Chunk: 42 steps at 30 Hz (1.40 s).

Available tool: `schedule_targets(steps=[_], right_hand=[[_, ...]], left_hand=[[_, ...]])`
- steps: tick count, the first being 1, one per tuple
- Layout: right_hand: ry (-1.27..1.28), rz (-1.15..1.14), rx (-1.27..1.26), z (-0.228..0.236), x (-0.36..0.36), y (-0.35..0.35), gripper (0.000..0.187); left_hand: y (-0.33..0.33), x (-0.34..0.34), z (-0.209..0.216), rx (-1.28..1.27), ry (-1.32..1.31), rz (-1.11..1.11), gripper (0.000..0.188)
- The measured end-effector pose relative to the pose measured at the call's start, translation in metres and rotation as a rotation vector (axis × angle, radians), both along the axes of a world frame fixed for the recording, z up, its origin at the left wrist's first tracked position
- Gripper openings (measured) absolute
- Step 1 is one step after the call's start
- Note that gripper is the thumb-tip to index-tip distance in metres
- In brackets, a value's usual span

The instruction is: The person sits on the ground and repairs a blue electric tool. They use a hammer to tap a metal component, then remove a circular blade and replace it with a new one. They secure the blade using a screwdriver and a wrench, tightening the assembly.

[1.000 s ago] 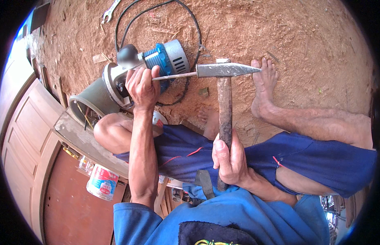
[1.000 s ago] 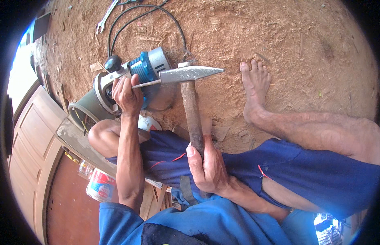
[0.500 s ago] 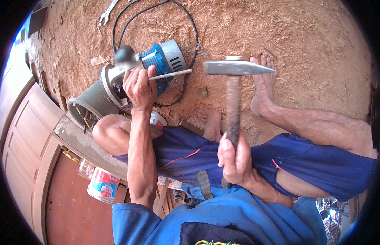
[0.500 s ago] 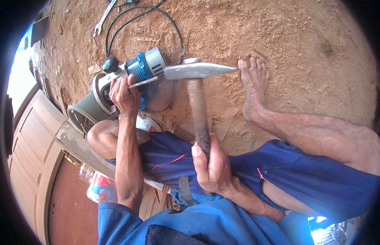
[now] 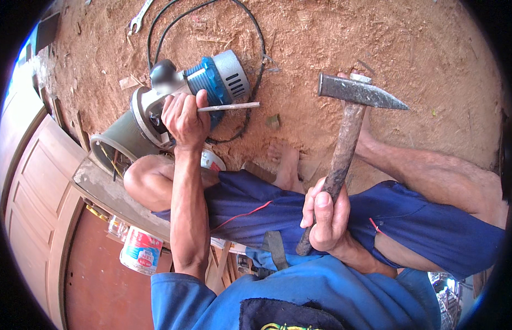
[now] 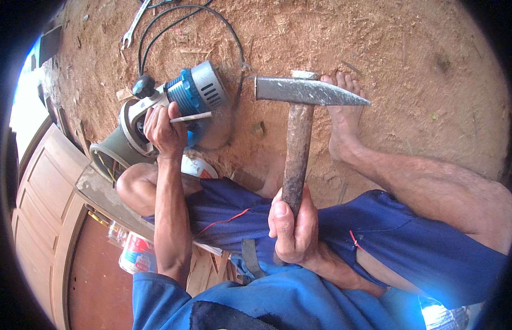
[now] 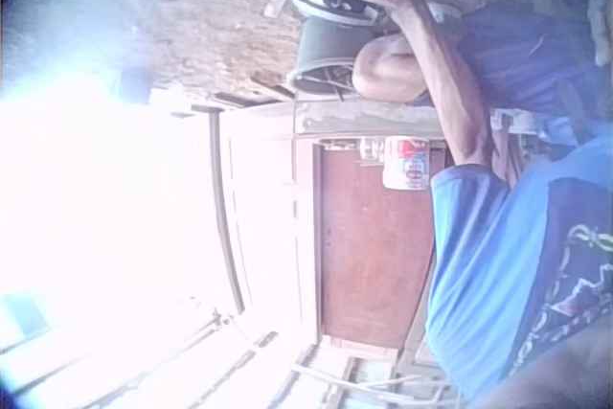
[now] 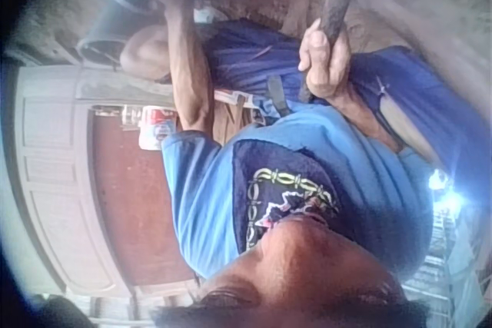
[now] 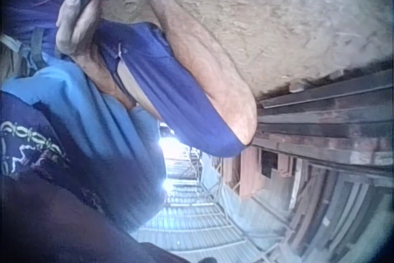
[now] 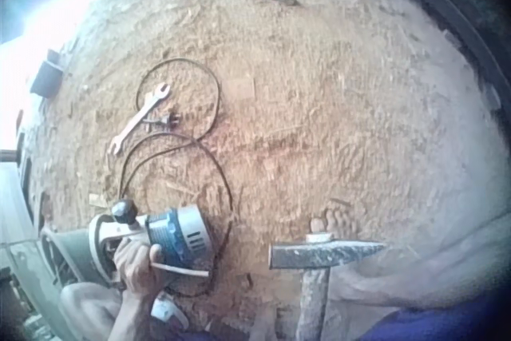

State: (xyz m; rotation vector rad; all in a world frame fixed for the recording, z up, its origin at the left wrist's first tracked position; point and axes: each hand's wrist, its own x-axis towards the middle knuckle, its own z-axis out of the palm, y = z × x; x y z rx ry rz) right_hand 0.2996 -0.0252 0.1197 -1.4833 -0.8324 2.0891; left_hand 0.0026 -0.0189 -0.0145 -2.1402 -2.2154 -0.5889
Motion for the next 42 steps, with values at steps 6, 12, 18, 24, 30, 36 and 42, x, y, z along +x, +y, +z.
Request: schedule_targets(steps=[6, 12, 18, 24, 30, 36, 42], right_hand=[[0.024, 0.0, -0.006, 0.0, 0.001, 0.001, 0.024], [0.018, 0.009, -0.014, 0.0, 0.001, -0.002, 0.023], [0.025, 0.022, -0.016, -0.001, 0.002, -0.002, 0.024], [0.02, 0.007, 0.073, -0.003, -0.005, -0.004, 0.031], [-0.093, 0.294, -0.003, -0.006, -0.006, 0.0, 0.026], [0.046, -0.19, 0.127, -0.006, -0.009, -0.003, 0.028], [-0.148, 0.358, 0.06, -0.009, -0.009, 0.0, 0.031]], left_hand=[[0.001, 0.001, 0.003, 0.023, -0.004, 0.017, 0.044], [0.001, 0.003, 0.003, 0.027, 0.004, 0.055, 0.042], [0.001, 0.003, 0.001, 0.013, 0.019, 0.075, 0.042], [0.001, 0.003, -0.002, -0.002, 0.021, 0.071, 0.042], [0.002, 0.003, -0.001, 0.005, 0.015, 0.061, 0.043], [0.001, 0.003, -0.001, -0.007, 0.013, 0.069, 0.043], [0.002, 0.0, -0.003, 0.033, -0.003, 0.087, 0.04]])
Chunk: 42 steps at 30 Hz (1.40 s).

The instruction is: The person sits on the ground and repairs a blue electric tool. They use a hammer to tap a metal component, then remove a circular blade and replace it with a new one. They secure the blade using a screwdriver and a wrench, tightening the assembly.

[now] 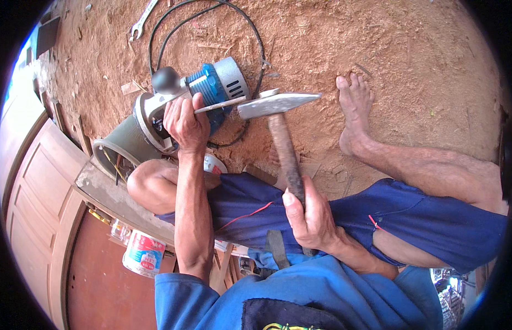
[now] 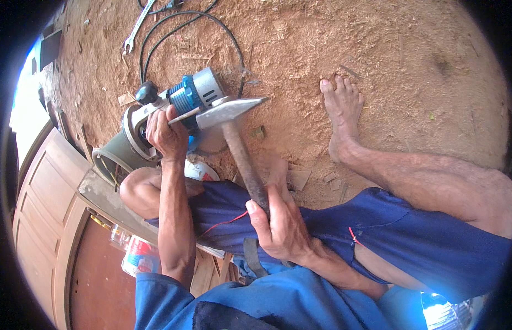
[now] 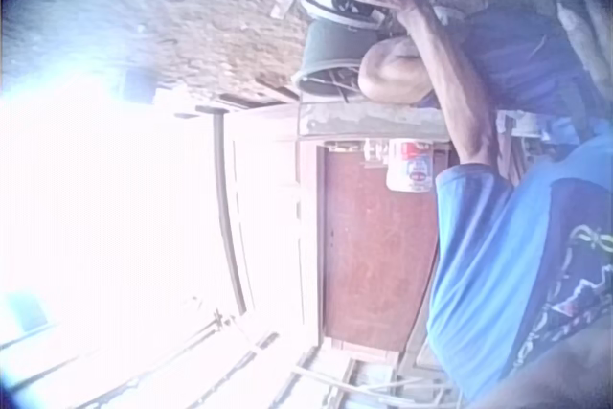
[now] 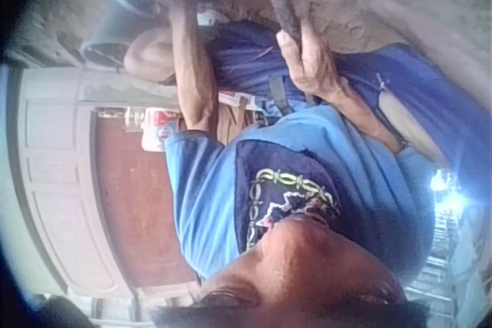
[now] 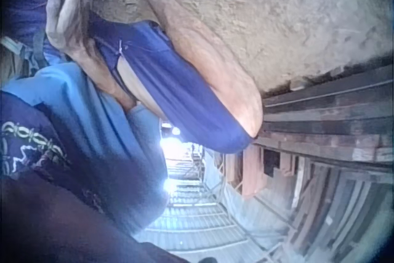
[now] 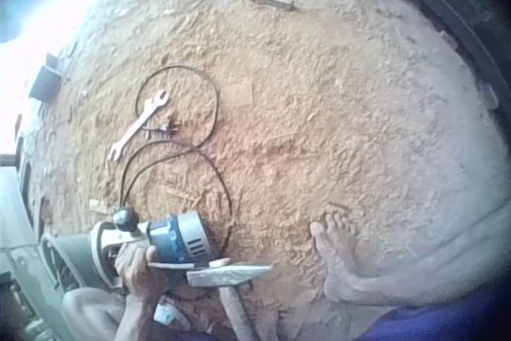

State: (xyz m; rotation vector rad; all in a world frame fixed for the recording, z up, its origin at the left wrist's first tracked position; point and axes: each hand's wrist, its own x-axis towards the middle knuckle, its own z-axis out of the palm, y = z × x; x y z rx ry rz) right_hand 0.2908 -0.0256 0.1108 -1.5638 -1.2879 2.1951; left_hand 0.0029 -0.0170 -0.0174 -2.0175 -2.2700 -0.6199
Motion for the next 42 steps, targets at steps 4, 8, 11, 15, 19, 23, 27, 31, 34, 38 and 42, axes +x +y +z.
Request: schedule_targets(steps=[4, 8, 11, 15, 19, 23, 27, 31, 34, 38, 42], right_hand=[[0.035, -0.164, -0.073, 0.006, 0.006, 0.006, 0.025], [0.104, -0.257, -0.07, 0.004, 0.008, 0.009, 0.023], [0.124, -0.321, -0.07, 0.002, 0.009, 0.008, 0.021], [0.126, -0.383, -0.114, 0.004, 0.012, 0.008, 0.019], [-0.009, -0.322, -0.032, -0.004, 0.007, 0.003, 0.024], [0.007, -0.294, 0.056, -0.016, 0.004, -0.008, 0.031], [0.101, -0.3, -0.019, -0.018, 0.005, -0.015, 0.033], [0.062, -0.238, -0.055, -0.017, 0.007, -0.016, 0.036], [0.039, -0.252, -0.015, -0.019, 0.009, -0.018, 0.036], [-0.002, -0.245, 0.156, -0.024, 0.011, -0.019, 0.031], [-0.003, -0.239, 0.114, -0.021, 0.01, -0.017, 0.032]], left_hand=[[-0.001, 0.0, 0.002, -0.004, -0.009, 0.006, 0.04], [0.006, 0.007, 0.015, 0.032, -0.027, -0.029, 0.043], [0.014, 0.028, 0.034, 0.061, -0.136, -0.038, 0.044], [0.026, 0.061, 0.063, -0.051, -0.486, 0.268, 0.035], [0.03, 0.09, 0.087, -0.109, -1.109, 0.518, 0.046], [0.03, 0.102, 0.101, -0.069, -1.564, 0.62, 0.051], [0.026, 0.109, 0.109, 0.04, -1.782, 0.619, 0.056], [0.021, 0.112, 0.11, 0.079, -1.905, 0.666, 0.057], [0.019, 0.114, 0.108, 0.134, -1.964, 0.683, 0.056], [0.018, 0.116, 0.11, 0.235, -2.081, 0.643, 0.051], [0.017, 0.122, 0.11, 0.468, -2.26, 0.672, 0.04]])
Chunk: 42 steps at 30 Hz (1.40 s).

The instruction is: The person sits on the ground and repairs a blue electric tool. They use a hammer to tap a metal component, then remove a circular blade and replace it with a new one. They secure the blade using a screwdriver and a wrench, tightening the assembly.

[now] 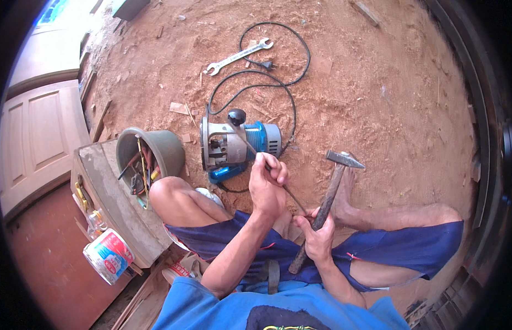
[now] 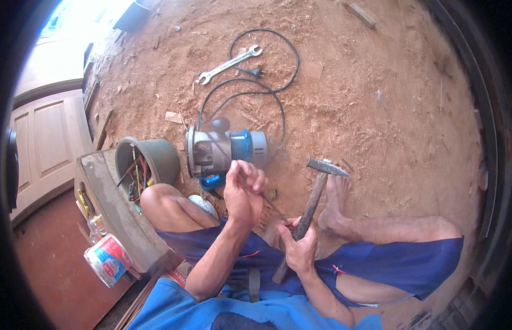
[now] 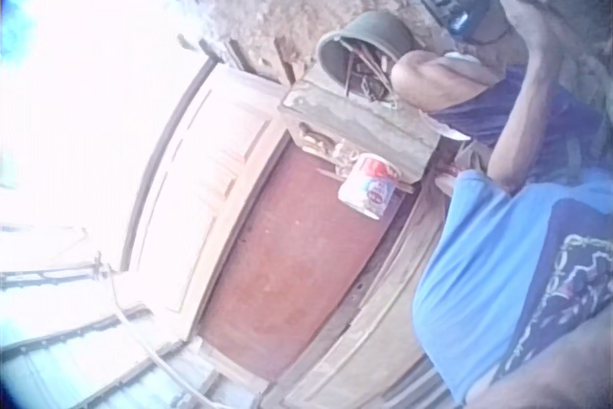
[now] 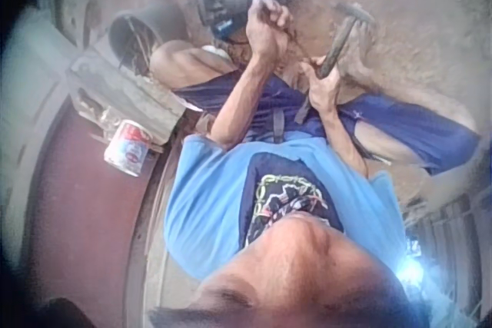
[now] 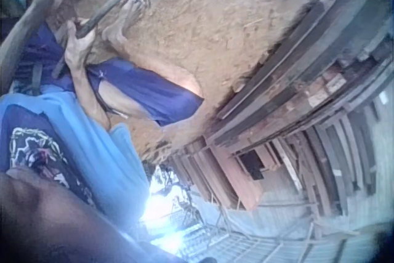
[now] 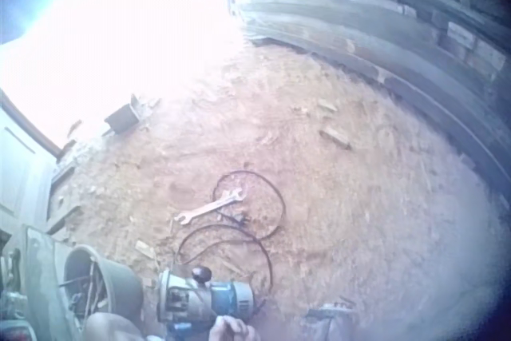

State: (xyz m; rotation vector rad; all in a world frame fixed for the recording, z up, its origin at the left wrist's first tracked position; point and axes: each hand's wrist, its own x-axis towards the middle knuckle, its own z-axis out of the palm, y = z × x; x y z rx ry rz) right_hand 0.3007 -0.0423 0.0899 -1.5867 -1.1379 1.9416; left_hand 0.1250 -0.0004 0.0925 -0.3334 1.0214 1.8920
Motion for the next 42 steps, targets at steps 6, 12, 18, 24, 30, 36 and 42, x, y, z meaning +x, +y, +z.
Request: schedule_targets(steps=[6, 12, 18, 24, 30, 36, 42], right_hand=[[0.222, -0.254, -0.009, 0.032, -0.006, 0.012, 0.035], [0.288, -0.279, 0.147, 0.065, -0.017, 0.039, 0.041], [0.329, -0.277, 0.19, 0.073, -0.027, 0.054, 0.039], [0.339, -0.286, 0.176, 0.074, -0.032, 0.054, 0.038], [0.252, -0.27, 0.258, 0.066, -0.027, 0.055, 0.037], [0.248, -0.299, 0.333, 0.06, -0.023, 0.062, 0.033], [0.22, -0.275, 0.365, 0.048, -0.025, 0.066, 0.036]], left_hand=[[-0.005, -0.008, -0.013, 0.066, -0.111, 0.089, 0.032], [0.001, -0.003, -0.005, 0.18, -0.357, 0.14, 0.029], [0.005, -0.004, 0.0, 0.102, -0.402, 0.131, 0.028], [-0.002, -0.002, -0.006, 0.059, -0.509, 0.15, 0.028], [-0.006, 0.006, -0.007, 0.058, -0.464, 0.108, 0.026], [-0.005, 0.002, 0.009, -0.171, -0.102, -0.102, 0.026], [-0.033, -0.017, 0.04, -0.605, 1.334, -0.646, 0.025]])
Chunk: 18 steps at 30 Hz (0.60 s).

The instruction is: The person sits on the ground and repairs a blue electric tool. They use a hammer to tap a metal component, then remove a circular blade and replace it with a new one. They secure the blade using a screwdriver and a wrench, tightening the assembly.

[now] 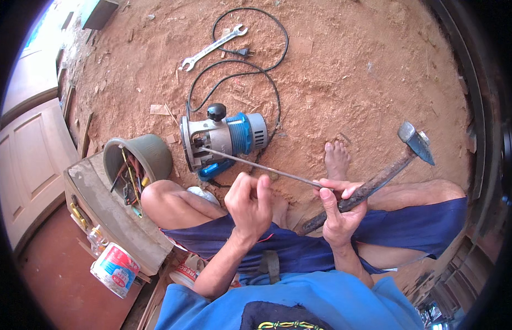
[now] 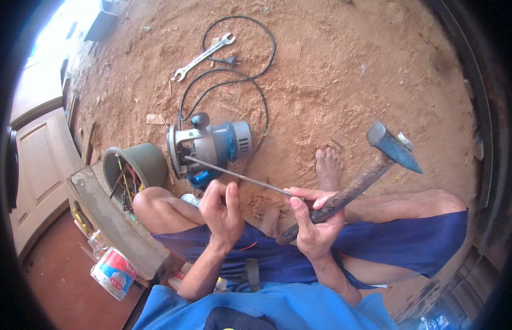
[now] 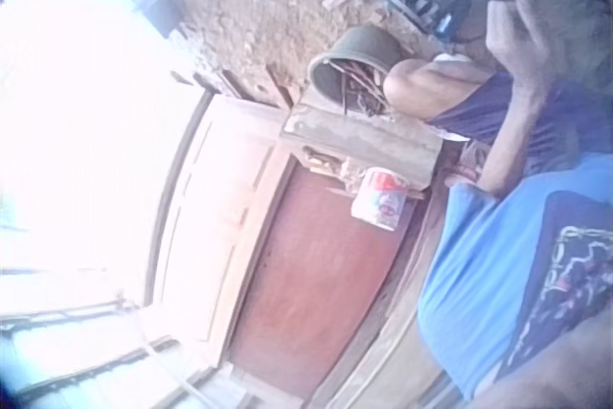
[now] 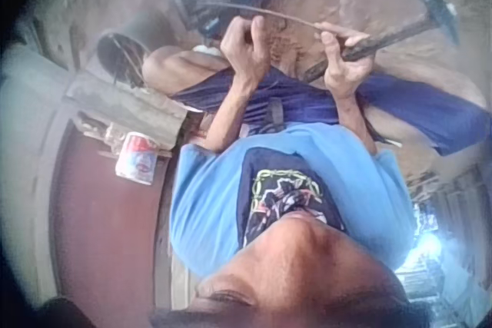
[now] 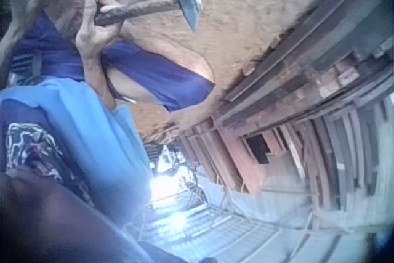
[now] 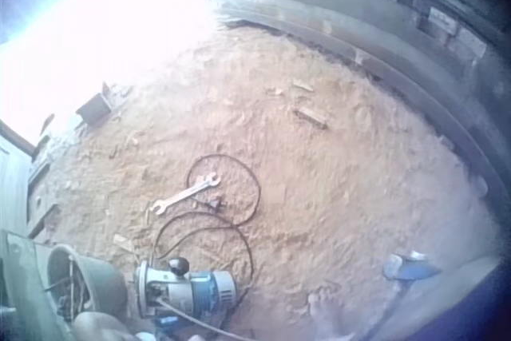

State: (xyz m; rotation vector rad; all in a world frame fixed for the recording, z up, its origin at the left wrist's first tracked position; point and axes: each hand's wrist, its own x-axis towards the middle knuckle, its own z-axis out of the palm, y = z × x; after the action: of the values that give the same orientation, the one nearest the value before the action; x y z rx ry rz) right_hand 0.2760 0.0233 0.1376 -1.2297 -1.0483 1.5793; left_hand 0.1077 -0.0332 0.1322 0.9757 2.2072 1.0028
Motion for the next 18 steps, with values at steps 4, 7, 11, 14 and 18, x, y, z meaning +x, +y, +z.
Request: schedule_targets(steps=[4, 7, 11, 14, 18], right_hand=[[-0.013, 0.042, -0.024, -0.007, -0.002, -0.006, 0.037], [0.054, 0.033, -0.067, -0.013, -0.002, -0.009, 0.037], [0.126, -0.019, -0.173, -0.021, 0.001, -0.008, 0.037], [0.108, -0.015, -0.225, -0.027, 0.006, -0.008, 0.038], [0.121, -0.001, -0.272, -0.031, 0.01, -0.009, 0.039]], left_hand=[[0.01, -0.011, -0.009, 0.243, 0.5, -0.426, 0.024], [0.021, -0.032, -0.02, 0.14, 0.294, -0.821, 0.033], [0.031, -0.05, -0.034, 0.172, 0.377, -0.855, 0.029], [0.041, -0.057, -0.055, 0.147, 0.375, -0.743, 0.021], [0.049, -0.063, -0.086, 0.162, 0.395, -0.606, 0.017]])
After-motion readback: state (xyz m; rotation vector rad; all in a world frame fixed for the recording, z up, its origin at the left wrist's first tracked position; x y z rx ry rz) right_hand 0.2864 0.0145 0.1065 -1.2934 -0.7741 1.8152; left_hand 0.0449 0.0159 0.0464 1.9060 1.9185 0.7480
